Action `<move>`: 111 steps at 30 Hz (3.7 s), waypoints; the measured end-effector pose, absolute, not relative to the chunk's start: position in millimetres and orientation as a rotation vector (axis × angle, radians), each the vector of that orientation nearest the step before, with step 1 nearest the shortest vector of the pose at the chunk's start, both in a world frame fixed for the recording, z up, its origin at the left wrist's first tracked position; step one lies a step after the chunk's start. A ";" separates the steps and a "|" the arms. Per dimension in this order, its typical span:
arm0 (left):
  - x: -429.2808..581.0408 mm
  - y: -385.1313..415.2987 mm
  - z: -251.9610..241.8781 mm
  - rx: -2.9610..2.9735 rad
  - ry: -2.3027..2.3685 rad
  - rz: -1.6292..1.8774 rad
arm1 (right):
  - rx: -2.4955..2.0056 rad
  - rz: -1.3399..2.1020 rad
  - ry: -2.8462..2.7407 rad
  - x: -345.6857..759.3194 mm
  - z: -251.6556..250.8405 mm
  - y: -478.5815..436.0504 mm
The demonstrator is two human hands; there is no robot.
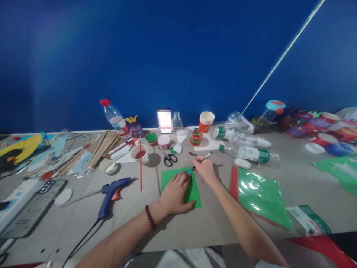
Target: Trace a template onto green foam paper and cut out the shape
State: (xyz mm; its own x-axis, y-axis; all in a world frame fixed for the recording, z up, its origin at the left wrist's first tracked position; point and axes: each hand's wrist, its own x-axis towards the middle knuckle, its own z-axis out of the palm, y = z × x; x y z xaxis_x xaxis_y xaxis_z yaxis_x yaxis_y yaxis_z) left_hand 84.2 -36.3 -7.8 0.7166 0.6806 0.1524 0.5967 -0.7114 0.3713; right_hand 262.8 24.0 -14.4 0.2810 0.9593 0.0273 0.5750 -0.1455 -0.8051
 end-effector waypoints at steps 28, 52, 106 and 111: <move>84.6 -36.6 -4.0 2.623 1.007 0.392 | -1.815 0.670 -1.316 267.9 -10.7 21.7; 84.1 -37.0 -7.9 2.618 1.001 0.412 | -1.522 0.830 -1.321 263.0 -16.9 13.4; 84.8 -38.4 -7.9 2.618 1.021 0.357 | -1.741 0.579 -1.394 265.8 -20.8 -15.6; 85.1 -38.8 -7.8 2.612 1.023 0.352 | -1.758 0.528 -1.419 265.3 -19.6 -15.8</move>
State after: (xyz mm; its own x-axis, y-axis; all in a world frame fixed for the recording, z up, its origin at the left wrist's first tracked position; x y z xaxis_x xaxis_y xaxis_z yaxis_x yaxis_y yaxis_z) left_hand 85.1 -38.8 -7.8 0.7142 0.6909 0.1123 0.6139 -0.6953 0.3736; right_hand 265.3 -15.8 -19.6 0.2838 0.9458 0.1577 0.6124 -0.0523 -0.7888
